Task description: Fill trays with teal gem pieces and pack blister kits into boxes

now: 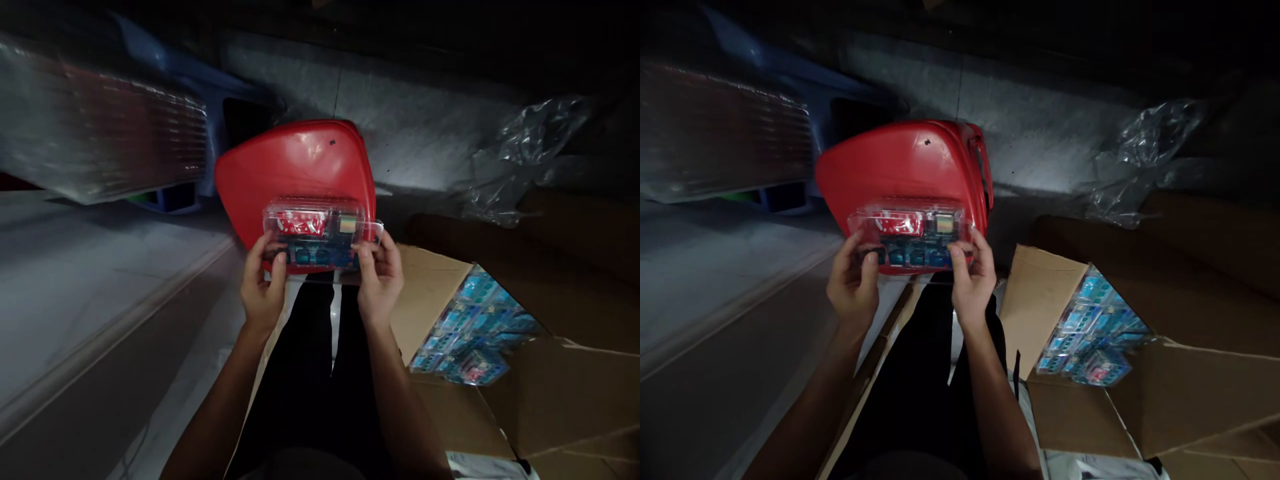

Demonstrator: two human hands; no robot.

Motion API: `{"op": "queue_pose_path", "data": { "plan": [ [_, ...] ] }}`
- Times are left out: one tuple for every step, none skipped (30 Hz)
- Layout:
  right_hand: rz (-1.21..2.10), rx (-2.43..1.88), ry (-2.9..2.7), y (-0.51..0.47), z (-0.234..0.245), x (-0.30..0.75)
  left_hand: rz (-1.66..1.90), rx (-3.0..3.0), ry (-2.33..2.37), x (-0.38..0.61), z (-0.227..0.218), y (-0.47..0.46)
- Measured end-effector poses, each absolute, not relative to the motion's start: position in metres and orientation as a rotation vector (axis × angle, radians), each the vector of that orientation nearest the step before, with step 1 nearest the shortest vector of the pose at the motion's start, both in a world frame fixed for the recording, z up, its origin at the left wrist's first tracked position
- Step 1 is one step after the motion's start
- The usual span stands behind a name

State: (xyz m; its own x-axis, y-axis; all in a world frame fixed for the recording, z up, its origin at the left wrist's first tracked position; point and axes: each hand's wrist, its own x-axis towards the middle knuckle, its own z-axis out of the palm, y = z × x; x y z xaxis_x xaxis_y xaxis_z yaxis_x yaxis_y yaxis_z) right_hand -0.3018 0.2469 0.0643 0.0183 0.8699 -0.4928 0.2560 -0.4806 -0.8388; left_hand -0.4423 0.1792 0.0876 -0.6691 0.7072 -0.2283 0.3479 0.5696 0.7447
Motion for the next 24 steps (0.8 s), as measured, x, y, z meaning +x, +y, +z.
{"op": "queue_pose_path", "data": {
  "plan": [
    [1.411,-1.799,-1.215,0.246,0.063,-0.306,0.885,0.831,2.349,-0.443,0.085,0.179],
    [1.333,-1.823,-1.280,0.247,0.062,-0.309,0.846,0.838,2.404,-0.444,0.083,0.180],
    [1.271,-1.833,-1.342,0.247,0.061,-0.311,0.813,0.855,2.450,-0.445,0.080,0.181],
    [1.234,-1.829,-1.397,0.248,0.060,-0.311,0.793,0.868,2.485,-0.446,0.077,0.182],
    [1.216,-1.817,-1.443,0.249,0.059,-0.312,0.789,0.875,2.504,-0.447,0.074,0.183],
    [1.208,-1.806,-1.483,0.250,0.058,-0.312,0.792,0.875,2.507,-0.448,0.072,0.183],
    [1.204,-1.805,-1.523,0.250,0.058,-0.312,0.795,0.869,2.503,-0.448,0.071,0.184],
    [1.198,-1.813,-1.563,0.249,0.057,-0.313,0.795,0.864,2.494,-0.448,0.070,0.184],
    [1.197,-1.826,-1.600,0.249,0.057,-0.313,0.790,0.863,2.483,-0.447,0.070,0.184],
    [1.206,-1.837,-1.633,0.247,0.057,-0.314,0.782,0.865,2.474,-0.447,0.071,0.184],
    [1.215,-1.840,-1.660,0.246,0.057,-0.315,0.772,0.872,2.472,-0.446,0.071,0.183],
    [1.224,-1.833,-1.685,0.245,0.056,-0.315,0.758,0.884,2.472,-0.445,0.072,0.182],
    [1.230,-1.818,-1.707,0.244,0.056,-0.315,0.741,0.905,2.470,-0.445,0.072,0.180],
    [1.228,-1.802,-1.723,0.243,0.055,-0.315,0.720,0.925,2.462,-0.444,0.072,0.177],
    [1.220,-1.788,-1.734,0.243,0.054,-0.314,0.699,0.936,2.451,-0.444,0.071,0.174],
    [1.211,-1.781,-1.741,0.243,0.052,-0.314,0.683,0.930,2.438,-0.444,0.069,0.171],
    [1.205,-1.782,-1.745,0.243,0.050,-0.313,0.672,0.901,2.421,-0.444,0.067,0.169],
    [1.203,-1.792,-1.746,0.243,0.048,-0.312,0.671,0.848,2.399,-0.445,0.064,0.166],
    [1.206,-1.810,-1.746,0.243,0.046,-0.312,0.681,0.777,2.377,-0.446,0.061,0.165],
    [1.213,-1.829,-1.743,0.243,0.044,-0.311,0.695,0.693,2.352,-0.446,0.058,0.165],
    [1.223,-1.848,-1.737,0.243,0.042,-0.312,0.712,0.606,2.321,-0.447,0.056,0.165],
    [1.235,-1.861,-1.725,0.242,0.041,-0.312,0.738,0.527,2.277,-0.449,0.054,0.166],
    [1.251,-1.864,-1.702,0.241,0.040,-0.313,0.783,0.457,2.222,-0.450,0.053,0.168],
    [1.272,-1.857,-1.671,0.241,0.039,-0.314,0.841,0.401,2.168,-0.452,0.052,0.169]
  ]
}}
